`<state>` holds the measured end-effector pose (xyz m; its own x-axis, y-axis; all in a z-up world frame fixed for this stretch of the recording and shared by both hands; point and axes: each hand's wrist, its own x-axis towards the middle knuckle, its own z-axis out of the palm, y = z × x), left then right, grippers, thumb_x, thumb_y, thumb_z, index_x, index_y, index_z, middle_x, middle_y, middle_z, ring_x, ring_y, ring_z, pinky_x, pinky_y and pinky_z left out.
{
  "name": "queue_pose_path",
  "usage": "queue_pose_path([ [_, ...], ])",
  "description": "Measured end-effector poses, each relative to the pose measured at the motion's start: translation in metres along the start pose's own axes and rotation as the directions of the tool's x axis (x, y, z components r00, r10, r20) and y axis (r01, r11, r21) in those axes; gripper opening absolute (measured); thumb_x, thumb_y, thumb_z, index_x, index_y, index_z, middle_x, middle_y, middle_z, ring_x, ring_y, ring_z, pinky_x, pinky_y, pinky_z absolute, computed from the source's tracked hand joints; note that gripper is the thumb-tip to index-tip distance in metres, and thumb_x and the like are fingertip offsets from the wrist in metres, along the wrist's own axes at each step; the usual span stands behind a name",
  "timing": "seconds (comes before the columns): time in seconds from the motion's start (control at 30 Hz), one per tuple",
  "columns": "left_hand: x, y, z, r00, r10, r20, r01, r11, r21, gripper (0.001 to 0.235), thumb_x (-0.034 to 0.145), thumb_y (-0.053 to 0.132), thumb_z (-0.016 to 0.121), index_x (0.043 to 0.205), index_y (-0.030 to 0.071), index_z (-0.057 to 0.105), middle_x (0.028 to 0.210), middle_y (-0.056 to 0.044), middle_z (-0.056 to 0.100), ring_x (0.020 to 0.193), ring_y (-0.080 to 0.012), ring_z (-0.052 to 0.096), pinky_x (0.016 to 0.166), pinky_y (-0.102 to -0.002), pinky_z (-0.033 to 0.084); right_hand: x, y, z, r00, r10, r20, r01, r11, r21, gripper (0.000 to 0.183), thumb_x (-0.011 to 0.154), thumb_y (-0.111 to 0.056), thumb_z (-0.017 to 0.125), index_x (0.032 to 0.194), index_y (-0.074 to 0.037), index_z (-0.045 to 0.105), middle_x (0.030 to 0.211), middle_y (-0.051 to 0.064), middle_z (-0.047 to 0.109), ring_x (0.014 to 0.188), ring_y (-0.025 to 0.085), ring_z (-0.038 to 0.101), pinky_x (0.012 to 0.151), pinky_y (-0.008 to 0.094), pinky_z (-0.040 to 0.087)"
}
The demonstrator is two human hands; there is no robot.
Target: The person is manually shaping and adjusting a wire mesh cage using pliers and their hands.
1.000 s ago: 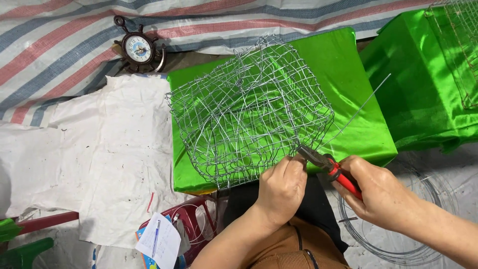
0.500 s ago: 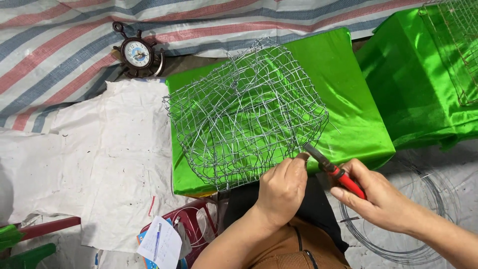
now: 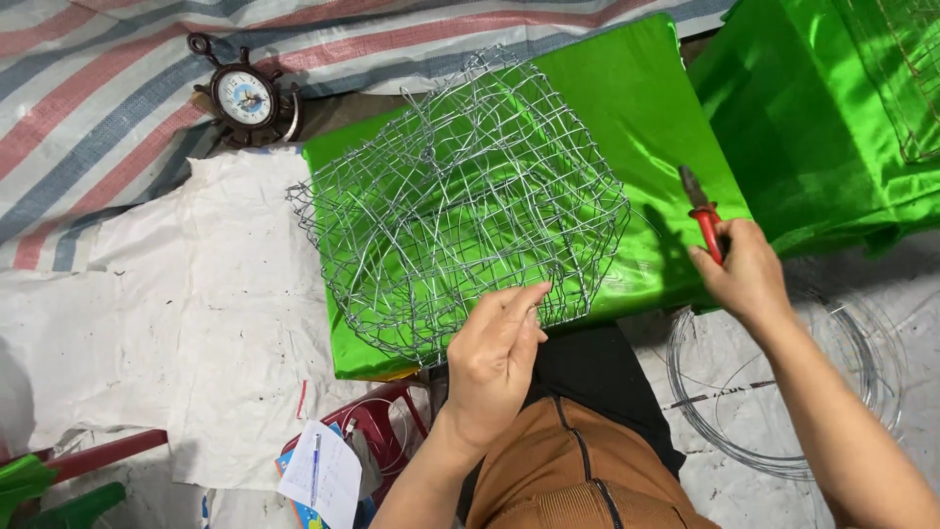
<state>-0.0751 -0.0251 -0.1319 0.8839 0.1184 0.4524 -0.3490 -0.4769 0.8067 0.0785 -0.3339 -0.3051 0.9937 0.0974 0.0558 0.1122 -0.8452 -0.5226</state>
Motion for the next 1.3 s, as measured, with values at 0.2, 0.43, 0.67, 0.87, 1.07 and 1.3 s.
queue_pose_path([
  [0.2, 0.006, 0.013, -0.016, 1.000, 0.020, 0.000, -0.020, 0.996, 0.088, 0.025, 0.090, -0.006, 0.069, 0.114, 0.000, 0.074, 0.098, -0.008, 0.062, 0.060, -0.0098, 0.048, 0.053, -0.022, 0.042, 0.012, -0.003, 0.053, 0.995, -0.102, -0.007, 0.092, 0.928, -0.361, 0.043, 0.087, -0.033, 0.080, 0.115, -0.002, 0.070, 0.114, 0.022, 0.066, 0.100, 0.036, 0.062, 0.086, 0.049, 0.049],
  [0.43, 0.015, 0.023, -0.022, 0.998, -0.032, 0.060, 0.031, 0.999, 0.010, 0.026, 0.085, -0.008, 0.072, 0.109, 0.000, 0.075, 0.099, -0.008, 0.067, 0.061, -0.0094, 0.051, 0.055, -0.022, 0.044, 0.001, -0.008, 0.065, 0.997, -0.074, 0.009, 0.073, 0.937, -0.343, 0.047, 0.083, -0.032, 0.081, 0.120, -0.003, 0.073, 0.132, 0.020, 0.061, 0.112, 0.034, 0.054, 0.093, 0.049, 0.039],
  [0.67, 0.024, 0.029, -0.016, 0.997, 0.009, 0.078, -0.009, 1.000, 0.008, 0.020, 0.083, -0.008, 0.075, 0.102, -0.001, 0.076, 0.094, -0.009, 0.071, 0.059, -0.0093, 0.053, 0.051, -0.022, 0.044, -0.072, -0.137, -0.046, 0.856, -0.388, -0.342, 0.467, 0.863, 0.191, 0.016, 0.094, 0.001, 0.071, 0.108, 0.009, 0.070, 0.124, 0.025, 0.067, 0.106, 0.033, 0.065, 0.091, 0.040, 0.052],
  [0.87, 0.021, 0.039, -0.018, 0.995, 0.051, 0.090, -0.058, 0.995, 0.080, 0.017, 0.081, -0.004, 0.075, 0.098, -0.001, 0.075, 0.091, -0.008, 0.072, 0.074, -0.0173, 0.066, 0.069, -0.027, 0.055, -0.101, -0.192, -0.028, 0.812, -0.565, -0.146, 0.532, 0.616, 0.580, 0.031, 0.088, -0.003, 0.067, 0.117, 0.005, 0.065, 0.121, 0.018, 0.071, 0.097, 0.026, 0.075, 0.083, 0.031, 0.061],
  [1.07, 0.025, 0.034, -0.019, 0.995, 0.054, 0.079, -0.060, 0.995, 0.076, 0.014, 0.081, -0.004, 0.075, 0.095, -0.002, 0.075, 0.090, -0.008, 0.074, 0.073, -0.0166, 0.064, 0.067, -0.026, 0.053, -0.095, -0.197, -0.002, 0.819, -0.516, -0.252, 0.542, 0.547, 0.638, 0.011, 0.087, -0.001, 0.069, 0.097, 0.003, 0.067, 0.095, 0.012, 0.074, 0.068, 0.019, 0.064, 0.062, 0.029, 0.053],
  [1.3, 0.021, 0.022, -0.015, 0.964, 0.265, -0.009, -0.227, 0.842, 0.489, 0.035, 0.080, 0.012, 0.086, 0.112, 0.004, 0.074, 0.113, -0.010, 0.068, 0.102, -0.0277, 0.058, 0.092, -0.040, 0.046, -0.084, -0.204, -0.006, 0.891, -0.426, -0.155, 0.398, 0.569, 0.720, 0.008, 0.092, 0.000, 0.064, 0.099, 0.000, 0.068, 0.090, 0.007, 0.071, 0.067, 0.013, 0.058, 0.060, 0.023, 0.048],
])
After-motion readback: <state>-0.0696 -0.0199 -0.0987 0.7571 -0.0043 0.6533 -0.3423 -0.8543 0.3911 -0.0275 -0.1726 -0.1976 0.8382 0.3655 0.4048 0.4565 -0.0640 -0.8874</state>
